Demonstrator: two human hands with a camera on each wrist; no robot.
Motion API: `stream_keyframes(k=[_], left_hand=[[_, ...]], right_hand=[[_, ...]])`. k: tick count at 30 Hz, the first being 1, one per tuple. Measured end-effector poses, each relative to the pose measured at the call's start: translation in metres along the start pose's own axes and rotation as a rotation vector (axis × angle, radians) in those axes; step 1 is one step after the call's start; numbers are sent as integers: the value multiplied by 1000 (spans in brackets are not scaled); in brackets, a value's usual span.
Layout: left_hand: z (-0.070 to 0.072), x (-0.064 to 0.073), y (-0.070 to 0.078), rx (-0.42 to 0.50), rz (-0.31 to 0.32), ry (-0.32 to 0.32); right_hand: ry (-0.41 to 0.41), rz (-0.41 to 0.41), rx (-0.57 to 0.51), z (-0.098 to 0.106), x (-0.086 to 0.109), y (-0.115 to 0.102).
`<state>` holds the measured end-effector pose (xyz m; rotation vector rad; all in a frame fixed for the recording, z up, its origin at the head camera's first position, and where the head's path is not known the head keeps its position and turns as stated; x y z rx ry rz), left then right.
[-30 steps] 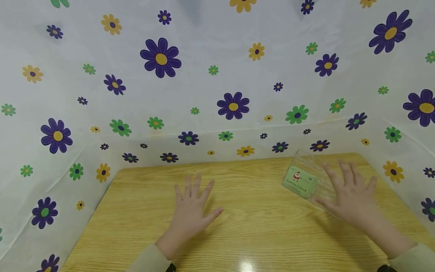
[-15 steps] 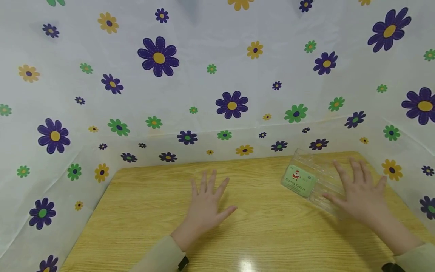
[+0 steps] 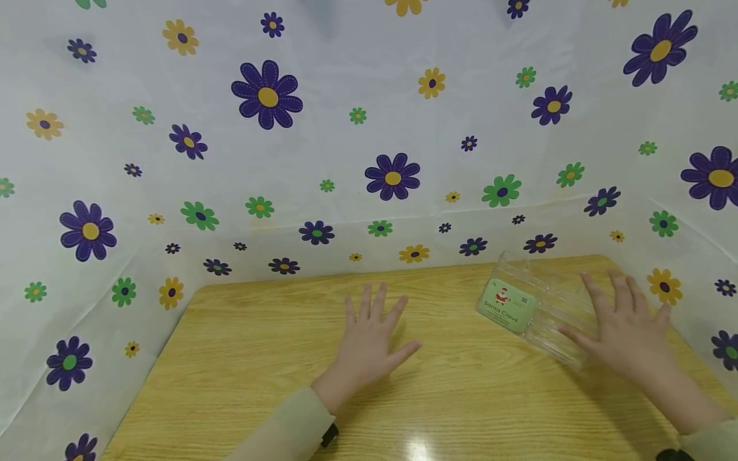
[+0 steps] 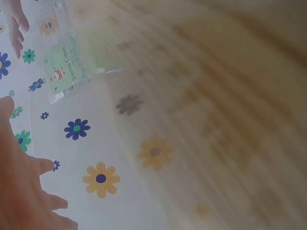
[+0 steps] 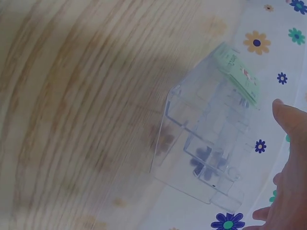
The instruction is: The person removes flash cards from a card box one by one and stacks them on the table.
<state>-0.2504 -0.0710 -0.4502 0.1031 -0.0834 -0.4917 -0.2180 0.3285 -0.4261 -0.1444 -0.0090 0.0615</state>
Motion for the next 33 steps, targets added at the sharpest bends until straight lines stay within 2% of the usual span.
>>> stream_keyframes(k=[8,15,23,29,33], left_hand=[[-3,-14,19,6,-36,-36],[-6,-28,32,6,-69,-35],[-8,-44,49,-29,-95,-40],[-12,-57,58,-65,-110,-42],[-14,-66,62,-52,-118,-52]], right_hand=[[18,-17,5,-3,5,7],[33,-31,18,-8,8,9],[22,-10,-3,-14,11,9],[15,-13,-23,-20,10,8],[10,-10,-44,-21,10,6]])
Point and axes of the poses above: each hand's wrist, its own x-axis away from the middle knuckle, its own z-axis out of the back of the hand, y = z × x, the point moved 5 cm from there along -x, towards the middle knuckle, and after that the axes turned 14 degrees about -y, right-handed, at the moved point
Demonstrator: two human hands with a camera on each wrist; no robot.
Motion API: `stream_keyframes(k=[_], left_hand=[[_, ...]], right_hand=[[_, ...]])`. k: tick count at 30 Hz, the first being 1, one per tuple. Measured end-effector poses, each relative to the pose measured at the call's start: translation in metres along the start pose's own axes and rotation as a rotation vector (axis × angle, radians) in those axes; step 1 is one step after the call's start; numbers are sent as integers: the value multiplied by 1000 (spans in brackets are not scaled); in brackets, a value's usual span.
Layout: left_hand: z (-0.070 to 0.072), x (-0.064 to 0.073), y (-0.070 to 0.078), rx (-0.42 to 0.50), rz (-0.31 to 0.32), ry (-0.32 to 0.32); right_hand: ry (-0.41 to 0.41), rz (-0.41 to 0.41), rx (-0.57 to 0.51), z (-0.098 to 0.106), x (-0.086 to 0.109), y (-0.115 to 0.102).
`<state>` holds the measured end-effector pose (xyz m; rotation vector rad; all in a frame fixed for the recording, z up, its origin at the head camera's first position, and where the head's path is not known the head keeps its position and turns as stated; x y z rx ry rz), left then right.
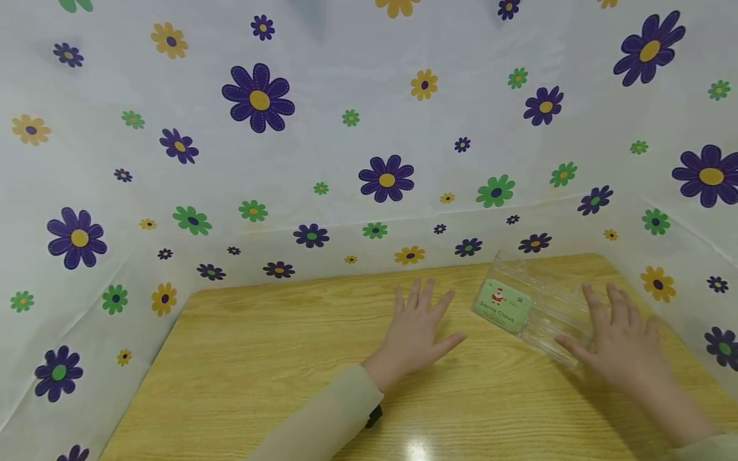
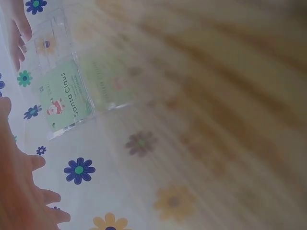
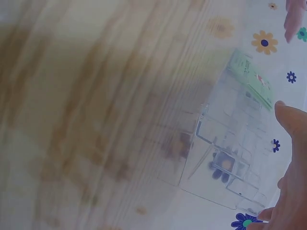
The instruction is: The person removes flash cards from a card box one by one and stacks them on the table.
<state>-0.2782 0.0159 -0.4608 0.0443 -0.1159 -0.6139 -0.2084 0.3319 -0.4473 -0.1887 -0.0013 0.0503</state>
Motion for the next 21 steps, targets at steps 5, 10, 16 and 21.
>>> stream_keyframes(k=[5,10,16,21], left_hand=[[-1,-10,3,30,-14,8],[-1,-20,6,43,-17,8],[0,-32,10,34,-1,-8],[-2,-44,16,38,-5,-15]], right_hand=[[7,11,-8,-1,-2,-2],[7,16,-24,-2,-7,-6],[18,10,-19,-1,-10,-11],[34,12,-11,-1,-12,-12]])
Point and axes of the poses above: each hand's wrist, its own x-axis away from the middle knuckle, its own z-axis out of the back of the hand, y = z × x, the point moved 5 cm from there along -x, towards the middle knuckle, and after that the axes turned 14 degrees about -y, right-handed, at the moved point
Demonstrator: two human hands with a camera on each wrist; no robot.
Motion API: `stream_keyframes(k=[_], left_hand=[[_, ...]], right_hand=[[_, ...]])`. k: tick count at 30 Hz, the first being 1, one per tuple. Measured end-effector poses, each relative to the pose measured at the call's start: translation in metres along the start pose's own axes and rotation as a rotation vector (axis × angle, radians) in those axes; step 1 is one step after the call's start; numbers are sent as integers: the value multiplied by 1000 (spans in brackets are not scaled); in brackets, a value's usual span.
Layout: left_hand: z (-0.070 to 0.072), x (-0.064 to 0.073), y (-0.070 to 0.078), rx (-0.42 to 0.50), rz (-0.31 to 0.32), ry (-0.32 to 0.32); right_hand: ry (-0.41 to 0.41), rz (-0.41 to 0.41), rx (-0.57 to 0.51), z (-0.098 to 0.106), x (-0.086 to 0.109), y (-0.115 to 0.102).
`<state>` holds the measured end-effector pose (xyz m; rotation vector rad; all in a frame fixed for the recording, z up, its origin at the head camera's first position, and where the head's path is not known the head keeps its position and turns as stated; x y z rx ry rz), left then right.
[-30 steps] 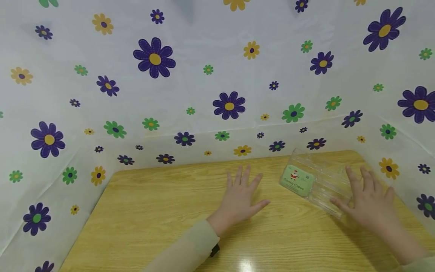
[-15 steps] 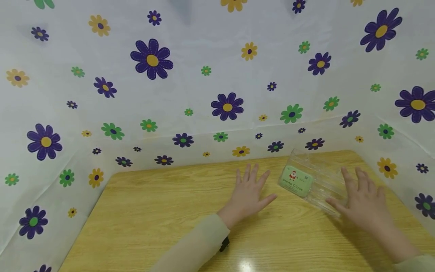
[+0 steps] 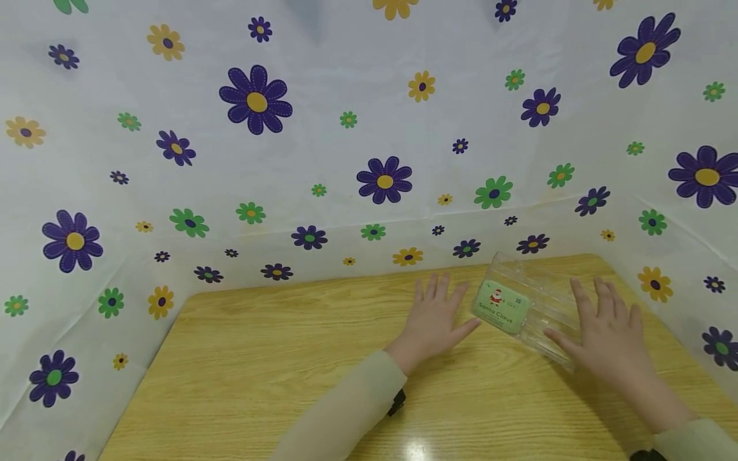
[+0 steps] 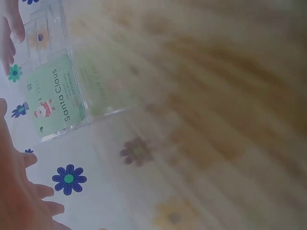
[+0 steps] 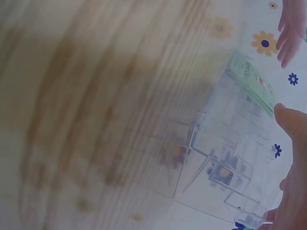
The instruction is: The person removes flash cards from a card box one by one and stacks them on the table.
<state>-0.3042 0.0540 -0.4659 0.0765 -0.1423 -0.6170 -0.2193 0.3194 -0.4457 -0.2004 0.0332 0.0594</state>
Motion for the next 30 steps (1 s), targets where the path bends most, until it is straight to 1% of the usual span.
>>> stream_keyframes(k=[6,13,21,24,30], left_hand=[[-2,-12,8,-15,-11,-4],[-3,-22,18,-33,-29,-23],[1,-27,27,-32,-39,-20],[-1,-29,29,-43,-37,-27],[-2,-30,31,-51,-39,-20]], right_hand=[[14,8,5,1,-5,-2],[-1,4,13,0,-10,-4],[4,22,32,-4,-13,-4],[19,39,31,-5,-13,-5],[34,57,23,-7,-13,-6]])
Point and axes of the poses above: each hand's wrist, its own x-axis away from the middle knuckle, its own z-axis out of the back of the hand, y = z × x, the point moved 5 cm from there along -x, towards the middle knuckle, and after that the axes turned 14 degrees about -y, right-handed, at the moved point
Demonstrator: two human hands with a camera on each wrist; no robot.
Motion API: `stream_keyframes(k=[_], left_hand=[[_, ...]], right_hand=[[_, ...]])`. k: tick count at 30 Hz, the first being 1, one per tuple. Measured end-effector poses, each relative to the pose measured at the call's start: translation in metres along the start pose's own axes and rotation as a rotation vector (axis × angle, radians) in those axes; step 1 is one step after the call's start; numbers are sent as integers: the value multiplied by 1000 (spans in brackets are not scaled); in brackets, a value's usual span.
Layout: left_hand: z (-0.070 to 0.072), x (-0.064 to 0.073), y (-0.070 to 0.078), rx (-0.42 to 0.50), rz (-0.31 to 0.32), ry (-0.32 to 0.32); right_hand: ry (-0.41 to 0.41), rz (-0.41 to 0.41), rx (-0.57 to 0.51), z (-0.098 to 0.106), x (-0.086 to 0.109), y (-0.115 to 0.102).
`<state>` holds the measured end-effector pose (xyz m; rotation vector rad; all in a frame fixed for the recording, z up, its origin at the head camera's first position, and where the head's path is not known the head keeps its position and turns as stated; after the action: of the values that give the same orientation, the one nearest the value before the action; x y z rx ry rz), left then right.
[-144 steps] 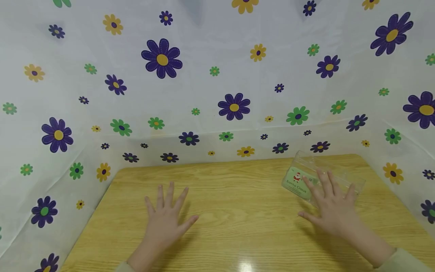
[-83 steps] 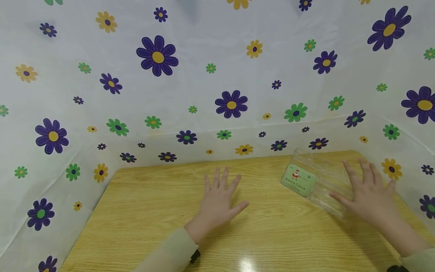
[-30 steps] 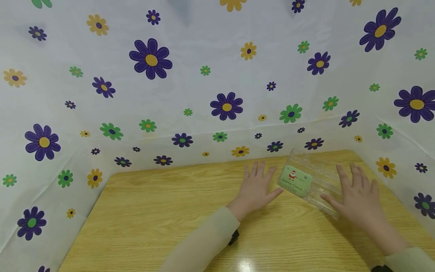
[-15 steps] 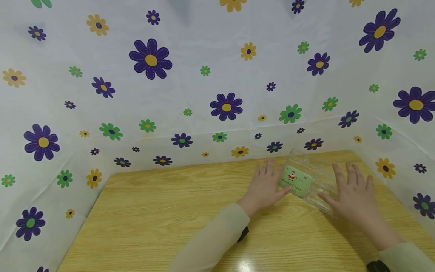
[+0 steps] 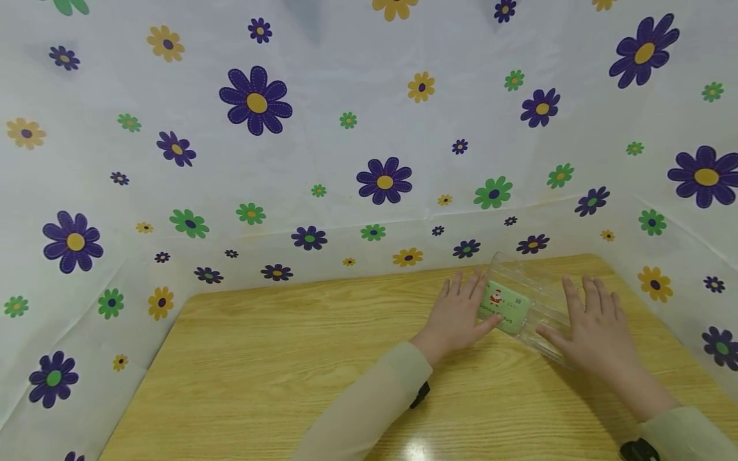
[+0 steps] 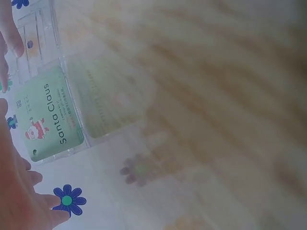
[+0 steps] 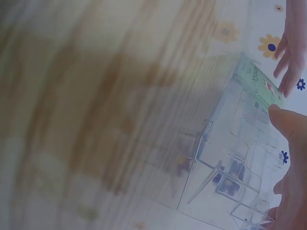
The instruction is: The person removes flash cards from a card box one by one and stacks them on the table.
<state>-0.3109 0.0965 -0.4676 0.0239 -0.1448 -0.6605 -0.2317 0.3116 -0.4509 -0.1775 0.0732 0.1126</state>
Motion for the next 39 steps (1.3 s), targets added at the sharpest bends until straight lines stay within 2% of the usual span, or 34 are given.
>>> stream_keyframes(k=[18,27,35,39], left_hand=[[1,-2,-2,-39,20,-45],[5,-1,-7,-33,21,-14],[11,-2,-9,-53,12,43],[15,-3,-11,-59,12,41]], right_hand=[[-25,71,87,2,-5,-8],[-5,118,61,5,-8,-13],[-13,151,62,0,-11,-18],[-6,171,69,-1,-12,-24]])
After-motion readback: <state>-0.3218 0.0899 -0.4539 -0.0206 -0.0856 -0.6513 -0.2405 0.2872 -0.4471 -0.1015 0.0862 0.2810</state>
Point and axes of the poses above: each hand's wrist, its own x-axis away from the middle knuckle, its own z-axis out of the back of the hand, y = z × x, the point moved 5 cm from there along -x, towards the middle knuckle, and after that the axes turned 14 degrees about -y, right-handed, at the moved point
